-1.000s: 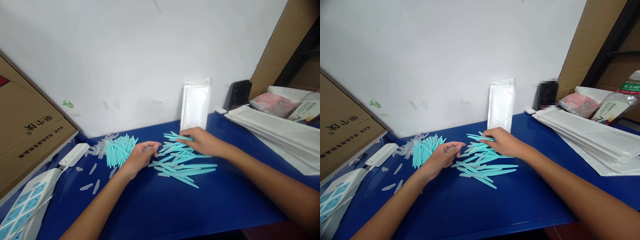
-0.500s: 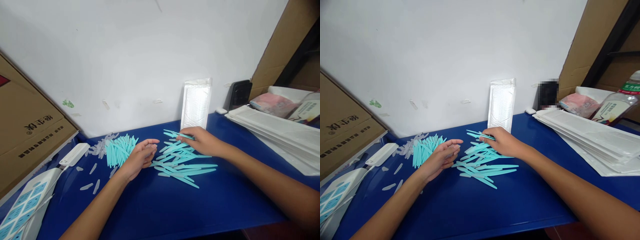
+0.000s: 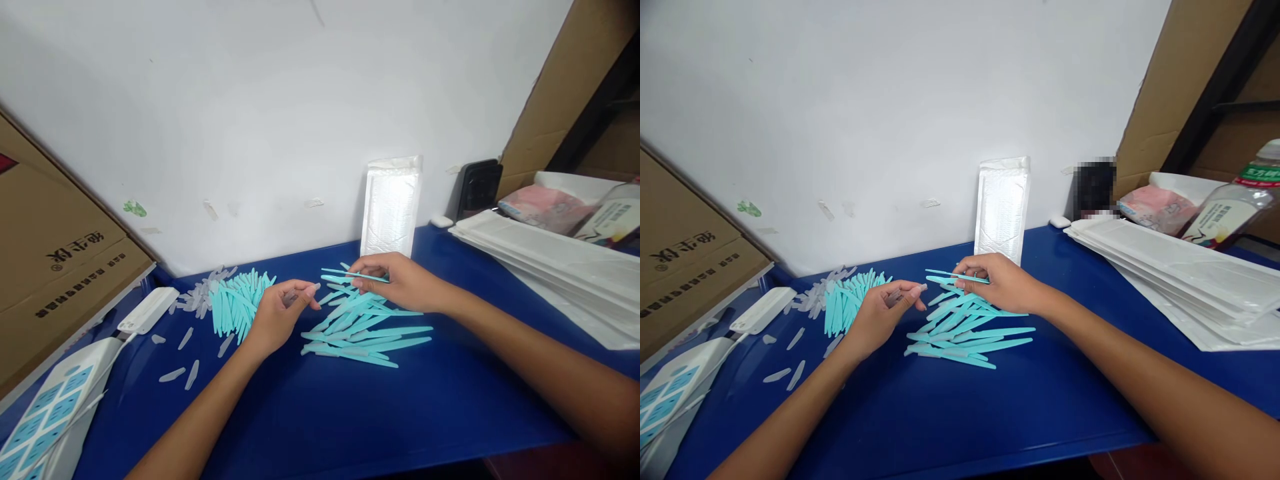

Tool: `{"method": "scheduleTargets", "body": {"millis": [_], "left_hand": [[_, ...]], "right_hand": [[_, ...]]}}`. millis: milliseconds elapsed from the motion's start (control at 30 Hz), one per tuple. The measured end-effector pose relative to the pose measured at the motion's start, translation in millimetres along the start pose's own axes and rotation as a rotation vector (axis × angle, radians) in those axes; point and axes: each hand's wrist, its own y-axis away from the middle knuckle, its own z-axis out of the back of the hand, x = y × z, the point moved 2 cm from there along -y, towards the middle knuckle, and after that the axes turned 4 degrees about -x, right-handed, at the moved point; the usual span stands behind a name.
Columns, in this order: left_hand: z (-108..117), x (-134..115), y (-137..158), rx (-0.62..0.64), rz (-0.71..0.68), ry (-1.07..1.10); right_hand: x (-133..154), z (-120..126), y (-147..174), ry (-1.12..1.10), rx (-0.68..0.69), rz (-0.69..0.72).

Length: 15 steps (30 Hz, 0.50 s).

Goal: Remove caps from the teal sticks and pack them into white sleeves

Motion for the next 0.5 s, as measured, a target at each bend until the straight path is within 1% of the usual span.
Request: {"method": "scheduleTargets", "body": {"millis": [133, 200, 367, 500], "left_hand": [[-1.5, -1.8, 0.4, 0.028, 0.157, 0.195], [-2.3, -2.0, 1.2, 0.047, 0.197, 0.288], [-2.8, -2.9, 4.2, 0.074, 0.225, 0.369], [-5.3, -3.8, 4.7, 0.064, 0.204, 0.42]], "right_hand": [[-2.8, 0.2, 0.5, 0.059, -0.055, 0.005], [-6.0, 0.9, 0.9, 0.111, -0.067, 0.002], [-10.9, 3.8, 0.6, 0.233, -0.099, 0.071], [-6.0, 1.3, 0.8, 0.194, -0.102, 0.133]]}}
